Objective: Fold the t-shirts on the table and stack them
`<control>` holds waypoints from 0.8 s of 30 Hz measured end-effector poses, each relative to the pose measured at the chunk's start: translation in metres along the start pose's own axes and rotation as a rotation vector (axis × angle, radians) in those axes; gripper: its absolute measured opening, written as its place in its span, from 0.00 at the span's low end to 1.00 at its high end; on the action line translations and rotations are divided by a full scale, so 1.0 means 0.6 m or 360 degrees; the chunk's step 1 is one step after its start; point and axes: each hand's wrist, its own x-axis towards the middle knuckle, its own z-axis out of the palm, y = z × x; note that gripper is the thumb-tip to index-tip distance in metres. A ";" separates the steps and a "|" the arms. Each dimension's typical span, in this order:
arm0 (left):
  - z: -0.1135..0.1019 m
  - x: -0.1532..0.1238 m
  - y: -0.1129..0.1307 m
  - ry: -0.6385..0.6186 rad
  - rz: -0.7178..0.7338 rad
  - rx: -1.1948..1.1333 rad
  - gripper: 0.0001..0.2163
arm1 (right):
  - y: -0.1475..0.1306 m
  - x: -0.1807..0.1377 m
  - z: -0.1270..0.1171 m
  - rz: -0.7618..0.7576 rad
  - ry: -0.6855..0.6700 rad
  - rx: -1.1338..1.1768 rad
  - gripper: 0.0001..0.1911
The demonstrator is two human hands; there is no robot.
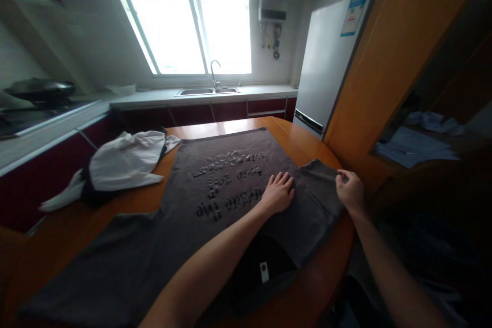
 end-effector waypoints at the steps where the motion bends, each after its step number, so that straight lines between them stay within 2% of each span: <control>1: -0.001 0.000 0.000 0.0000 -0.0005 0.0000 0.25 | 0.019 0.006 -0.008 0.0024 0.0039 -0.0096 0.19; 4: -0.003 0.000 0.002 0.0006 -0.0010 -0.0007 0.25 | 0.062 0.012 -0.030 0.0076 0.0052 -0.0344 0.19; 8: -0.004 0.001 0.002 0.0015 -0.0001 -0.0020 0.25 | 0.085 0.001 -0.044 0.0217 -0.0108 -0.0490 0.19; 18: -0.008 0.001 0.002 0.0012 -0.0012 -0.0071 0.24 | 0.104 0.014 -0.021 0.0468 -0.0402 -0.0242 0.23; 21: -0.003 0.001 -0.001 0.0058 0.0005 -0.0132 0.23 | 0.093 0.018 -0.021 0.0504 -0.0324 -0.0140 0.23; 24: 0.000 0.006 -0.004 0.0152 -0.0023 -0.0284 0.20 | 0.056 0.021 -0.030 0.0313 -0.0122 0.0094 0.24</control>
